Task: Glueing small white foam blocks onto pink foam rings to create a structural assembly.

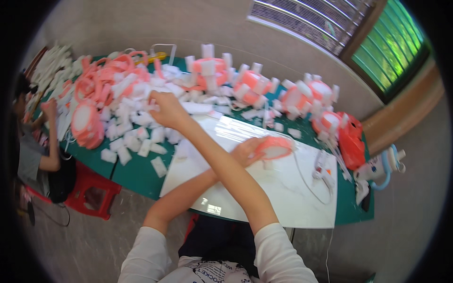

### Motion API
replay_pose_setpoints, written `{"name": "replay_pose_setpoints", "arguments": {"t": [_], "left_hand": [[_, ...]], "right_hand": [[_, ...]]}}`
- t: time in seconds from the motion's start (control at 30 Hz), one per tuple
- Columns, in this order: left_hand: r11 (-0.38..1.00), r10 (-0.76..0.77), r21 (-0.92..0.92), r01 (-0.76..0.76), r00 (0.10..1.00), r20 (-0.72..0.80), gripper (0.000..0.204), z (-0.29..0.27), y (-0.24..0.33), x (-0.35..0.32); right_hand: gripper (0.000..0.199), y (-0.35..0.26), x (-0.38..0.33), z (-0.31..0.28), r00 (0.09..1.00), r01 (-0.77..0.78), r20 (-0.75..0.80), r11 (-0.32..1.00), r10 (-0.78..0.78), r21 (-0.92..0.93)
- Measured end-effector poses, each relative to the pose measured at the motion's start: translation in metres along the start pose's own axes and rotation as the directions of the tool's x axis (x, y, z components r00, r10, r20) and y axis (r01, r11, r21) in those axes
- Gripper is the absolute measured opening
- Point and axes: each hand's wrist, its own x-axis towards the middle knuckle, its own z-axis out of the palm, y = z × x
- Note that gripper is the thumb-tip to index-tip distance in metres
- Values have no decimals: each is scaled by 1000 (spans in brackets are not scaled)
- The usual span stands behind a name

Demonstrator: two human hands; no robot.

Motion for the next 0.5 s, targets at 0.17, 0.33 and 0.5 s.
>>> {"name": "replay_pose_setpoints", "arguments": {"t": [0.17,0.33,0.5], "left_hand": [[998,-57,10,57,998,4,54,-14,4,-4],[987,-154,-32,155,987,51,52,-22,47,12],[993,-117,3,117,991,57,58,-14,31,8]], "right_hand": [[23,-76,-36,-43,997,-25,-61,965,43,263],[27,-120,-105,-117,957,73,-282,997,-66,15],[31,-118,-174,-200,868,-295,-475,921,146,-255]]}}
